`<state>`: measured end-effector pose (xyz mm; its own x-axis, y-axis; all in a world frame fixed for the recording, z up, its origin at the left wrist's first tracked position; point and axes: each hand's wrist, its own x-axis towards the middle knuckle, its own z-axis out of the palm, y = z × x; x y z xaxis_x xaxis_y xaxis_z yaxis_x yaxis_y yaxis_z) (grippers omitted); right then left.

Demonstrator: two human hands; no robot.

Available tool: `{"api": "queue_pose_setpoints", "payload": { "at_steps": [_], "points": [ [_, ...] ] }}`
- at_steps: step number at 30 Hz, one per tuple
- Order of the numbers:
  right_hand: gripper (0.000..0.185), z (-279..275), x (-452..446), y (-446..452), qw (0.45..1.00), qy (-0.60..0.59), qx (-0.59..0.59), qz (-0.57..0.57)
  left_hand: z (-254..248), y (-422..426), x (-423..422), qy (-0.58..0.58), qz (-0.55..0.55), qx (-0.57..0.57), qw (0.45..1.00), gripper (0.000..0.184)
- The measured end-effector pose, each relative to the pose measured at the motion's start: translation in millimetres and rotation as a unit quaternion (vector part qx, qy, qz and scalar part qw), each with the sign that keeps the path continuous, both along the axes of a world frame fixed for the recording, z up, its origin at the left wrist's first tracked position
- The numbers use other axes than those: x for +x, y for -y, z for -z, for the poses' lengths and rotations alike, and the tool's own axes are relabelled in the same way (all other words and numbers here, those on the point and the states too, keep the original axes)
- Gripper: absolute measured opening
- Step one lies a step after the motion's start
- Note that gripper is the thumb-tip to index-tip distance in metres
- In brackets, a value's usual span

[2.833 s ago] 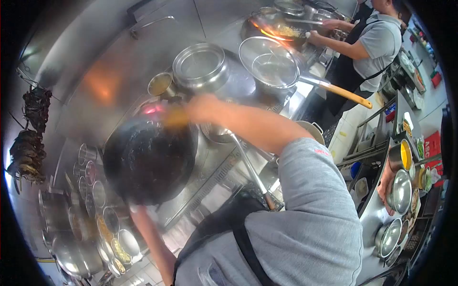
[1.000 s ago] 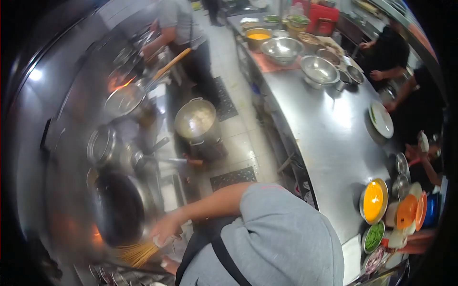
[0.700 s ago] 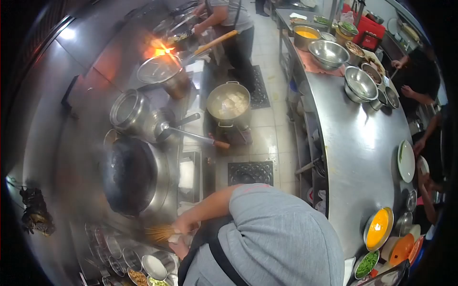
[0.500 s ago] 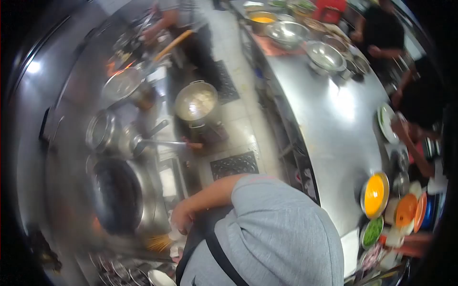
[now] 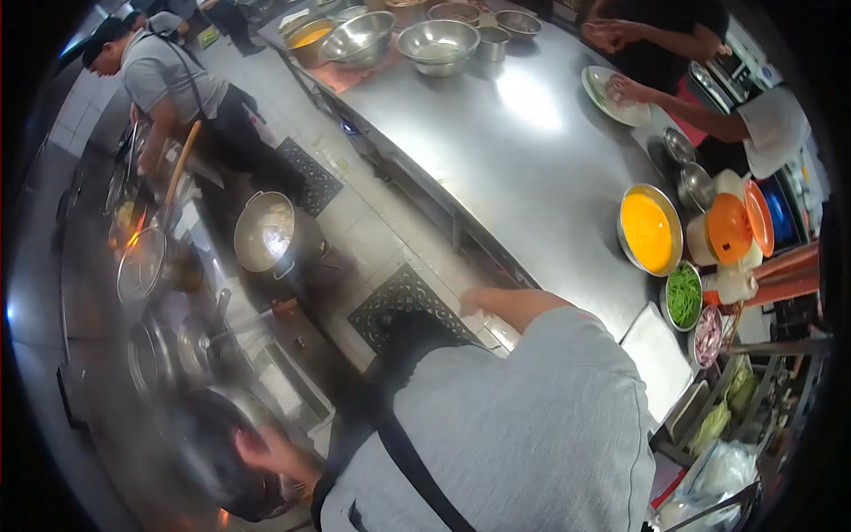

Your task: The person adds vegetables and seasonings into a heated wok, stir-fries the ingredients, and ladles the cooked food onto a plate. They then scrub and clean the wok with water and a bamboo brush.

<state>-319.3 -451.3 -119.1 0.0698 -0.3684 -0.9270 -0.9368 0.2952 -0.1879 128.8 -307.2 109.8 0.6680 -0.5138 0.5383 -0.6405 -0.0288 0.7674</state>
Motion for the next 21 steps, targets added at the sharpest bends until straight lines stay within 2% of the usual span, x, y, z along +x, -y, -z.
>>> {"api": "queue_pose_setpoints", "payload": {
  "at_steps": [2,3,6,7,9,10,11,13,14,15,16,17,19,21],
  "points": [
    [0.048,16.1,-4.8,-41.6,0.996,0.026,0.081,0.001,18.1,10.7,-2.1,-0.001,0.087,0.022,0.996,0.054],
    [0.046,29.4,-1.0,-48.5,0.997,0.033,0.071,-0.013,25.8,15.4,-7.9,-0.022,0.134,0.015,0.991,0.054],
    [0.041,81.6,14.0,-56.2,0.996,0.054,0.044,-0.059,19.3,12.5,-16.4,-0.111,0.192,0.145,0.964,0.056],
    [0.040,95.1,19.6,-55.6,0.995,0.060,0.034,-0.078,28.8,11.3,-11.1,-0.157,0.192,0.126,0.960,0.055],
    [0.035,91.3,30.6,-40.3,0.975,0.080,-0.052,-0.201,38.3,5.2,-0.9,-0.178,0.193,0.121,0.957,0.054],
    [0.032,86.5,36.7,-19.0,0.941,0.093,-0.126,-0.301,41.2,1.2,4.3,-0.187,0.193,0.117,0.956,0.054],
    [0.030,64.6,49.2,3.0,0.931,0.109,-0.169,-0.306,43.5,-2.6,9.4,-0.182,0.194,0.113,0.957,0.053],
    [0.028,42.1,97.1,48.6,0.941,0.171,-0.225,-0.184,49.2,-10.2,18.2,-0.173,0.195,0.101,0.960,0.052],
    [0.027,-17.7,120.1,67.2,0.916,0.201,-0.288,-0.194,54.5,-14.1,24.7,-0.179,0.204,0.103,0.957,0.051],
    [0.026,-50.0,150.3,83.1,0.898,0.228,-0.333,-0.178,59.7,-20.0,32.5,-0.184,0.209,0.103,0.955,0.051],
    [0.031,-91.3,180.7,97.3,0.896,0.284,-0.313,-0.138,62.3,-26.5,37.9,-0.190,0.210,0.101,0.954,0.050],
    [0.034,-101.6,216.1,106.3,0.837,0.336,-0.419,-0.107,55.8,-30.0,31.4,-0.197,0.182,0.104,0.958,0.050],
    [0.040,-152.5,272.3,127.1,0.828,0.385,-0.394,-0.105,36.3,-31.3,12.8,-0.211,0.124,0.105,0.964,0.050],
    [0.060,-164.4,325.0,143.7,0.817,0.336,-0.439,-0.166,40.8,-46.0,25.6,-0.227,0.117,0.117,0.960,0.056]
  ]
}}
